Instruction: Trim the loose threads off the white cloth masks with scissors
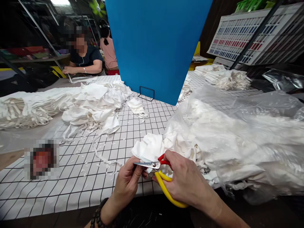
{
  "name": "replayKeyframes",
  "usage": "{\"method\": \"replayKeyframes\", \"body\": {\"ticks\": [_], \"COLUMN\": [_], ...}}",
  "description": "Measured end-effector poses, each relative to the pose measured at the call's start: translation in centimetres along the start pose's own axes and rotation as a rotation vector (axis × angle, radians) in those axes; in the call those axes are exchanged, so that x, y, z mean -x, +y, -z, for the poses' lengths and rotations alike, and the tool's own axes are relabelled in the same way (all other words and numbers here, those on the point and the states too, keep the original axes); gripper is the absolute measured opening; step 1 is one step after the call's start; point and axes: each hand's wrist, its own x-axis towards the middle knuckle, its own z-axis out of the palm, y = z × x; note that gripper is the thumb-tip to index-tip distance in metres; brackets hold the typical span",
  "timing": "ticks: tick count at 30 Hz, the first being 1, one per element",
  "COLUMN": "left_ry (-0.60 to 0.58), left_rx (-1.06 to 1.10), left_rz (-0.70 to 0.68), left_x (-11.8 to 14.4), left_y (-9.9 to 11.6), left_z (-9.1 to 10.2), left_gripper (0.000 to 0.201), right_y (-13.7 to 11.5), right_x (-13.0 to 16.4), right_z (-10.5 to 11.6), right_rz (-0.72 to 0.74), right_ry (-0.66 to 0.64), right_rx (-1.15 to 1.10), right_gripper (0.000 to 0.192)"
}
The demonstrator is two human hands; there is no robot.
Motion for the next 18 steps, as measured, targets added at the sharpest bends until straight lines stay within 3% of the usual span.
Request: {"method": "replayKeyframes", "body": {"ticks": [9,18], "left_ry": [-0.018,-0.058], "left_rx": [-0.015,-0.025], "left_rz": [0.015,0.042], "left_x": [0.11,0.35], "left_y": [0.08,-0.09], "left_z": [0.18,0.43], "left_gripper": [0.016,0.018], "right_y": [0.16,0.94], "right_x": [-0.18,-0.09], "right_z": [-0.02,-0.81], "right_rz": [-0.027,0.043], "right_ry": [-0.065,0.026], "right_rx": [-0.066,-0.003], "right_gripper": [0.027,0.027]}}
